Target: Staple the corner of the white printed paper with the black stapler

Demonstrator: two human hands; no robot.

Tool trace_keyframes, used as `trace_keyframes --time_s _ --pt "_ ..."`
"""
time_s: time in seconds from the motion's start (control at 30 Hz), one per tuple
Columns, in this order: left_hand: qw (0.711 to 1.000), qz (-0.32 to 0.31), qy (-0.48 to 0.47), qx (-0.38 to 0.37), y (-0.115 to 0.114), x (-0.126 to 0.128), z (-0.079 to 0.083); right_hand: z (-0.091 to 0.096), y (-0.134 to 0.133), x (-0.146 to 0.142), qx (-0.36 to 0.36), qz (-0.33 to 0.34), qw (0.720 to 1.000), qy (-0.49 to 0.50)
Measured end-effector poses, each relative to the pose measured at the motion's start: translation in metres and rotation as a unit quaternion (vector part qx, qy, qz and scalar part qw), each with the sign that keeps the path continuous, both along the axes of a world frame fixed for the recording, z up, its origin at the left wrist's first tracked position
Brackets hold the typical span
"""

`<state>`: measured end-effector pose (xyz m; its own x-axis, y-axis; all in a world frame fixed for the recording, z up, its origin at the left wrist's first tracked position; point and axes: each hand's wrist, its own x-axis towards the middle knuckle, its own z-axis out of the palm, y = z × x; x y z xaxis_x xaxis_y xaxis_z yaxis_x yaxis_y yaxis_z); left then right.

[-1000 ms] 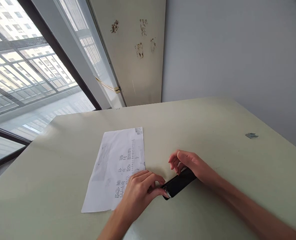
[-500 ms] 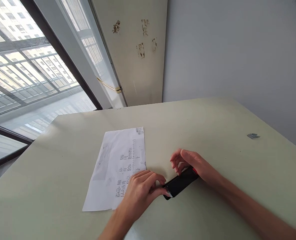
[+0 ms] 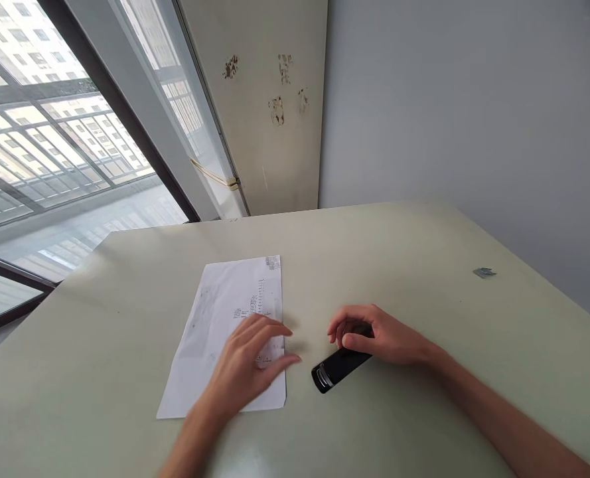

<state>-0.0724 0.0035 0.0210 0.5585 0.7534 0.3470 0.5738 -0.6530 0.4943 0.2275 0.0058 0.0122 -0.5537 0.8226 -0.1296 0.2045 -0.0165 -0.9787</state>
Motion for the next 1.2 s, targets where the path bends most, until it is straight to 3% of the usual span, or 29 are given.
trace_keyframes --time_s 0.17,0.37,0.5,0.6,0.83,1.0,1.2 --pt "0.987 0.118 0.103 0.026 0.011 -0.043 0.003 0.004 0.004 0.007 0.002 0.050 0.999 0.001" --pt "0.977 0.112 0.179 0.000 -0.020 -0.078 -0.014 0.008 0.004 0.008 0.013 0.067 0.998 -0.012" --pt "0.978 0.108 0.177 0.025 -0.054 -0.080 -0.023 0.007 0.004 0.009 0.045 0.103 0.994 -0.017" --pt "0.977 0.103 0.185 0.032 -0.080 -0.077 -0.024 0.004 0.003 0.009 0.047 0.091 0.995 -0.012" --pt "0.971 0.054 0.232 0.035 -0.133 -0.065 -0.010 0.003 -0.003 0.005 0.062 0.026 0.997 -0.038" --pt "0.968 0.031 0.245 0.039 -0.139 -0.061 -0.012 0.000 0.003 0.006 0.072 -0.009 0.997 -0.042" --pt "0.986 -0.021 0.163 0.016 -0.132 -0.069 -0.020 -0.004 0.007 0.009 0.071 -0.033 0.996 -0.039"
